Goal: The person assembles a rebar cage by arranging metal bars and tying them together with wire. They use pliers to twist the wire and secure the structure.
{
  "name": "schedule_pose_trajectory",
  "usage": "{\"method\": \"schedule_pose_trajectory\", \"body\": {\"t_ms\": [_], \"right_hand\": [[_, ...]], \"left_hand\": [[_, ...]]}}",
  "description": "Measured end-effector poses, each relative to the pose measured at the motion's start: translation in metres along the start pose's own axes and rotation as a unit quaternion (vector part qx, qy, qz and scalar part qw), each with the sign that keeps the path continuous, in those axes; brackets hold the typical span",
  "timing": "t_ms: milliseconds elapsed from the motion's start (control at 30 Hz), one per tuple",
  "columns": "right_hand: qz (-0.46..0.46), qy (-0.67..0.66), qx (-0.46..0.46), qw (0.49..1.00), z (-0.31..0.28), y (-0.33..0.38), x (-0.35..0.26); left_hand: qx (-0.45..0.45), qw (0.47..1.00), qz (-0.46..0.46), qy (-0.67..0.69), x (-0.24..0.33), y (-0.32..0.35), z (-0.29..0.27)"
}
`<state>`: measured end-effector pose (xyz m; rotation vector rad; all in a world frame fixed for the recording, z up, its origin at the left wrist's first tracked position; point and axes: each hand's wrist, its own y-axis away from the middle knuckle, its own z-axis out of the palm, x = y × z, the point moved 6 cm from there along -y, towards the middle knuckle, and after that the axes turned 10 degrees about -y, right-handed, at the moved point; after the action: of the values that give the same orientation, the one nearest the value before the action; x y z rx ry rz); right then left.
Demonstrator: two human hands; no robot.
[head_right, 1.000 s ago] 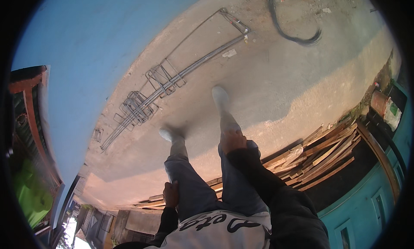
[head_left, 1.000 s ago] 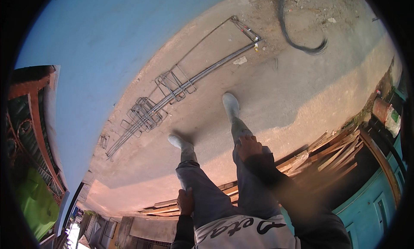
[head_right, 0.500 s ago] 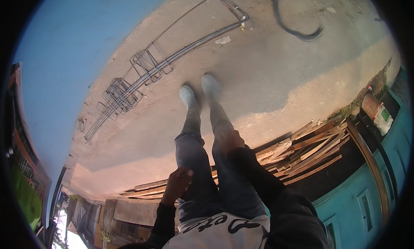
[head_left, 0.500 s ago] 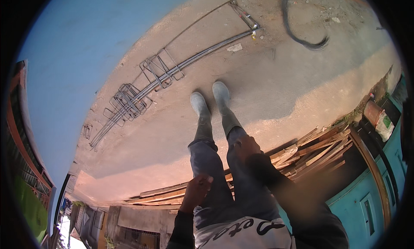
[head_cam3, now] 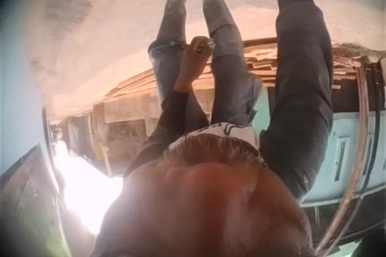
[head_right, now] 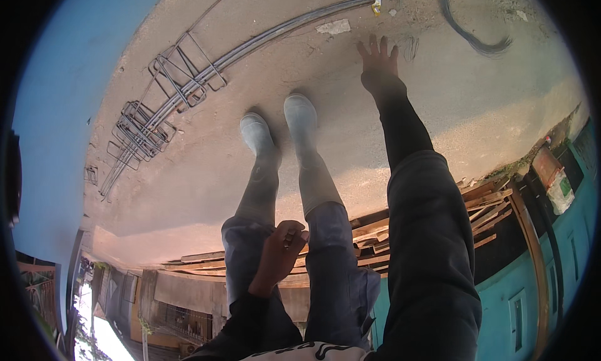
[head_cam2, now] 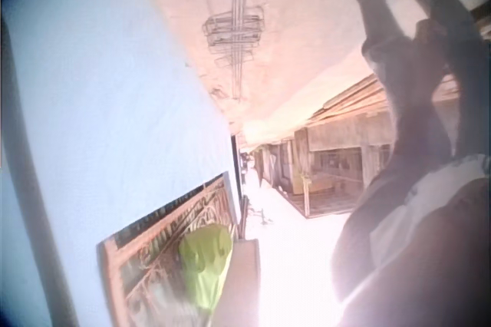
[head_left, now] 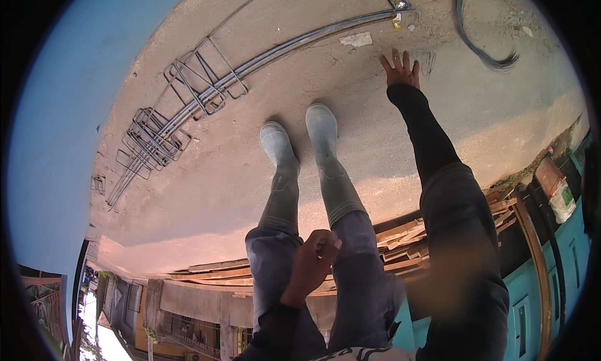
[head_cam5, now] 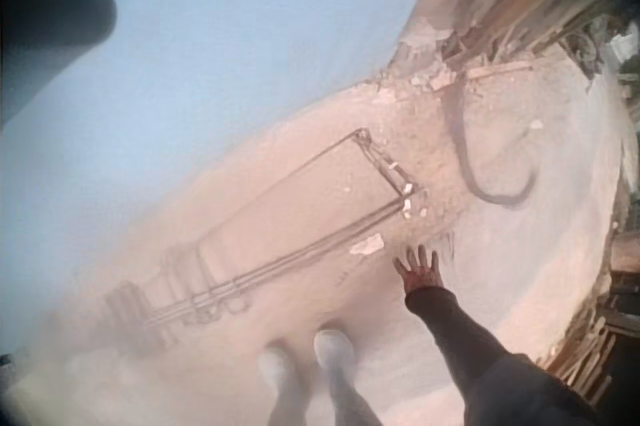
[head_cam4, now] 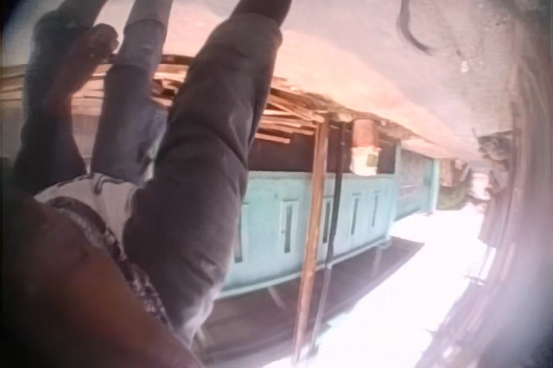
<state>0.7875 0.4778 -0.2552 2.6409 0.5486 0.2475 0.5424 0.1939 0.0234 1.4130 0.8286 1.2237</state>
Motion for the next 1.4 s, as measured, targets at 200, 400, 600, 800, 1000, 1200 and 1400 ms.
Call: {"method": "schedule_pose_trajectory", "body": {"t_ms": [200,400,600,800,1000,1200,1400], "right_hand": [[-0.032,-0.055,-0.206,0.977,0.019,0.038,-0.041],[0.188,-0.453,-0.295,0.820,-0.050,0.138,-0.016],[0.284,-0.826,-0.192,0.447,-0.232,0.195,-0.049],[0.259,-0.923,-0.036,0.283,-0.395,0.220,-0.072],[0.210,-0.965,0.027,0.153,-0.497,0.237,-0.086],[0.130,-0.984,0.055,0.105,-0.587,0.239,-0.087],[-0.014,-0.993,0.115,0.038,-0.654,0.240,-0.047]], "left_hand": [[0.045,0.994,0.038,0.087,-0.001,0.001,-0.009],[0.011,0.997,0.030,0.075,-0.020,-0.005,-0.003],[0.162,0.975,0.146,0.039,0.071,0.035,-0.026],[0.159,0.946,0.281,-0.031,0.199,0.147,-0.067],[0.238,0.773,0.400,-0.430,0.245,0.267,-0.072],[0.232,0.764,0.467,-0.380,0.257,0.340,-0.087],[0.028,0.921,0.380,-0.083,0.257,0.378,-0.087]]}}
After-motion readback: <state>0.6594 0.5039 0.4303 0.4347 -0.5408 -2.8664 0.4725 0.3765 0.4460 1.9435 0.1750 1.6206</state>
